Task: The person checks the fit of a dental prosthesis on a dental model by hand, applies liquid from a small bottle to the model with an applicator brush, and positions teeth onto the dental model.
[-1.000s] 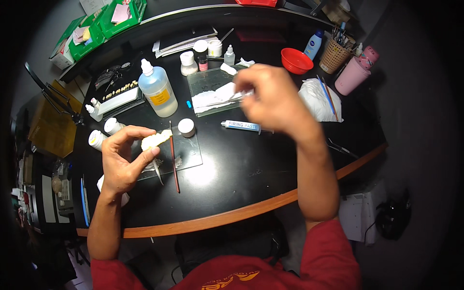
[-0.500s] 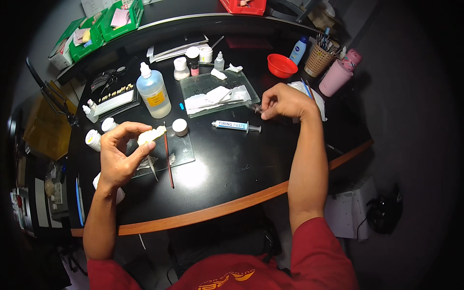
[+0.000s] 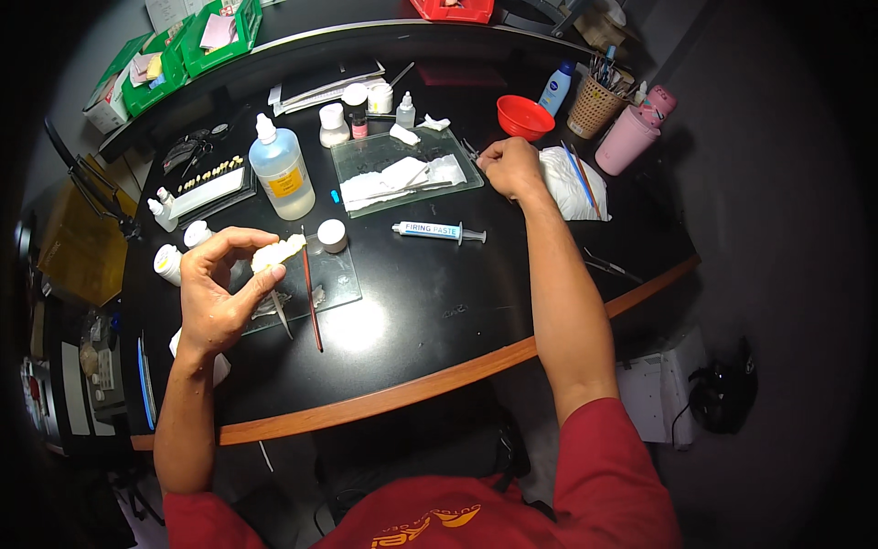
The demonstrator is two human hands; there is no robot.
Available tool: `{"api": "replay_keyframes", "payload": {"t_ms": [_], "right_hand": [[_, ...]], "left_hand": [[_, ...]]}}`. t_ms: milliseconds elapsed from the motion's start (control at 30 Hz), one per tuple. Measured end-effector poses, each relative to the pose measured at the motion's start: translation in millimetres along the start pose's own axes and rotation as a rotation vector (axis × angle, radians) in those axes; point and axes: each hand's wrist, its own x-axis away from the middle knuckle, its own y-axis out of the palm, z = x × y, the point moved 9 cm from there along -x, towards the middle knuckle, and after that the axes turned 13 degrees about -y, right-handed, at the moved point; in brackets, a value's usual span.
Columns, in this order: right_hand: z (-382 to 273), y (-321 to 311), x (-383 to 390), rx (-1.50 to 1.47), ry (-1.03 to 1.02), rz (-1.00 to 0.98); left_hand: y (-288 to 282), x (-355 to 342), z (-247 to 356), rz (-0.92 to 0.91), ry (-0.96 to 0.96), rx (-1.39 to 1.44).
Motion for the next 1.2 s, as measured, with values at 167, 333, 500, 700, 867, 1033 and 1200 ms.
{"api": "replay_keyframes", "payload": {"t_ms": [167, 333, 500, 700, 867, 1033, 1200], "right_hand": [[-18.5, -6.2, 6.3, 0.053, 0.018, -0.007], [-78.4, -22.7, 30.6, -0.139, -0.186, -0.244], [-134.3, 11.8, 71.3, -0.009, -0.378, -0.625], [-124.5, 5.5, 69.0, -0.080, -0.357, -0.651], [-65.4, -52.5, 35.5, 0.038, -0.086, -0.189], [-80.9, -33.3, 34.6, -0.154, -0.079, -0.164], [-124.1, -7.6, 46.9, -0.241, -0.236, -0.229]], "left_hand": [[-2.6, 0.5, 0.6, 0.006, 0.003, -0.012], [-1.7, -1.0, 3.4, 0.004, 0.004, -0.015], [-3.4, -1.4, 1.0, 0.012, -0.006, -0.011], [-4.8, 1.0, 3.1, 0.023, 0.020, -0.043], [-2.8, -1.6, 5.3, 0.024, 0.041, -0.052], [3.9, 0.1, 7.1, -0.031, 0.045, -0.172], [-1.2, -2.5, 10.9, 0.018, 0.104, -0.424]]}}
